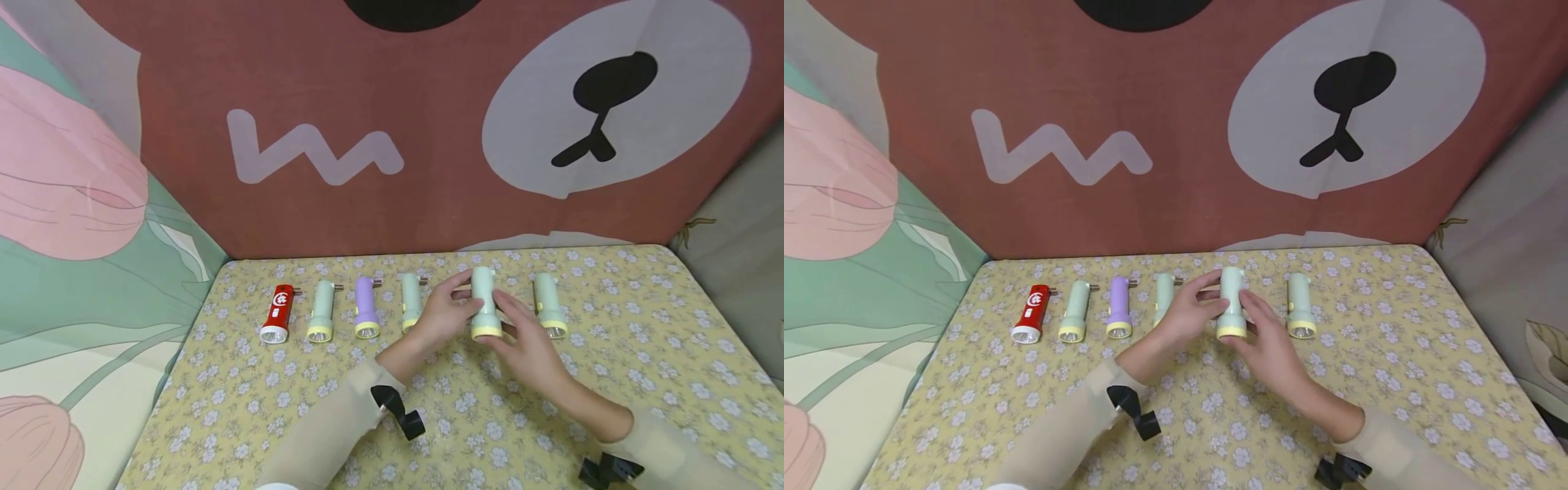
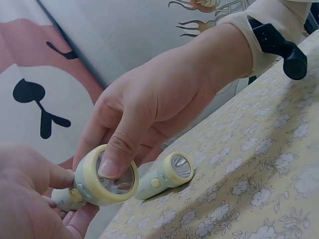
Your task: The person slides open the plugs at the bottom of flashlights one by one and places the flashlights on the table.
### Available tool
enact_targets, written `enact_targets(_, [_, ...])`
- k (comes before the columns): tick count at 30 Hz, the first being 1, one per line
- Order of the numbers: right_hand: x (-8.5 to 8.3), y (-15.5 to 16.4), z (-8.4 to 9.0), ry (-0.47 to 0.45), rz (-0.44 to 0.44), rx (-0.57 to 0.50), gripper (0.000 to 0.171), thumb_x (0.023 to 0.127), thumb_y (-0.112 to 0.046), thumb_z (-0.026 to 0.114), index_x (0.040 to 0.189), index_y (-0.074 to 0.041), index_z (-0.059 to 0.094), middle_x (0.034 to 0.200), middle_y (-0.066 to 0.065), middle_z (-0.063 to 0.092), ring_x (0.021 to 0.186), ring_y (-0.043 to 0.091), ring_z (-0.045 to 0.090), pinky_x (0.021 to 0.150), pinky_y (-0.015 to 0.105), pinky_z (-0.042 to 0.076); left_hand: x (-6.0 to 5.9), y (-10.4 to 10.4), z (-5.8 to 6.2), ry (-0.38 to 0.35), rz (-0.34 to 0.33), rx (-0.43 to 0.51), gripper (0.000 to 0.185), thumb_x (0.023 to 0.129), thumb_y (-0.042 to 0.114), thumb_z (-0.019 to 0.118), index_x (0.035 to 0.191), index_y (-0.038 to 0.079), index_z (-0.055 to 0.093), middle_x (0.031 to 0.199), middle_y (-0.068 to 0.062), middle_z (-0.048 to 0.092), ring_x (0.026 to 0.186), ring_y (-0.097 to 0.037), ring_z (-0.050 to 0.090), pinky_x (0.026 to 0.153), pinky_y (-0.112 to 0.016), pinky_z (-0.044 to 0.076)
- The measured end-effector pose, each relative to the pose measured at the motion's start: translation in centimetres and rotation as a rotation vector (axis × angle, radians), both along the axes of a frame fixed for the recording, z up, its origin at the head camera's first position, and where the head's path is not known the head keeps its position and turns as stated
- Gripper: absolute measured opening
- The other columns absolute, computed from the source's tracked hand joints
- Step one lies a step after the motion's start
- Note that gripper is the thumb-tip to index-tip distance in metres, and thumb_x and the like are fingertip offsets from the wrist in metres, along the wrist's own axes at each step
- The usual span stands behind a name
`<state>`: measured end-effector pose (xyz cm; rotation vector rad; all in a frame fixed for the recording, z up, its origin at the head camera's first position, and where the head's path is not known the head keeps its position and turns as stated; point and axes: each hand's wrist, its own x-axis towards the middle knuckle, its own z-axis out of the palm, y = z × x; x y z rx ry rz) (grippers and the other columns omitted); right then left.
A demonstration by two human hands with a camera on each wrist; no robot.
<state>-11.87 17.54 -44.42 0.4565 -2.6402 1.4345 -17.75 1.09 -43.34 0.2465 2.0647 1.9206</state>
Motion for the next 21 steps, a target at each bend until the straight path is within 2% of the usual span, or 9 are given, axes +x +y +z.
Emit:
enact_targets(6, [0.0,-0.5,0.2,0.014,0.02,-0.023,0.079,0.086,0.006,0.077,0.152,0.013,0.032,0.157,0.031,0.031,0.136,0.047,0.044,0.099,0.045,0.051,0.3,-0.5,0.5,0.015,0.022,0.005,0.059,0.101,0.006,0.064,0.155,0.012,0.043,0.145,-0.011,0.052,0.127,-0.027,0.056,0.094,-0.033,0.057])
enact_targets(11, [0.0,-1.0,0.4,0.019,0.033,-0.032,0.08,0.086,0.005,0.078,0.152,0.012,0.033,0.157,0.03,0.032,0.137,0.046,0.044,0.1,0.044,0.052,0.6,-1.3,0.4,0.025,0.024,0.016,0.06,0.101,0.007,0.063,0.156,0.013,0.041,0.144,-0.012,0.051,0.127,-0.028,0.055,0.095,-0.032,0.056])
enact_targets(15, [0.1,-1.5,0.4,0.039,0.037,-0.042,0.08,0.084,0.005,0.079,0.151,0.012,0.036,0.157,0.028,0.034,0.137,0.046,0.044,0.099,0.043,0.052,0.8,-1.9,0.3,0.051,0.022,0.029,0.061,0.101,0.006,0.063,0.157,0.011,0.039,0.15,-0.008,0.048,0.129,-0.028,0.053,0.095,-0.032,0.056])
enact_targets(21, [0.2,-2.0,0.3,0.057,0.042,-0.063,0.081,0.083,0.006,0.08,0.152,0.01,0.036,0.158,0.026,0.034,0.137,0.044,0.045,0.099,0.04,0.052,0.8,-2.5,0.3,0.055,0.058,0.104,0.058,0.1,0.006,0.064,0.154,0.006,0.042,0.146,-0.009,0.051,0.125,-0.026,0.056,0.095,-0.037,0.056])
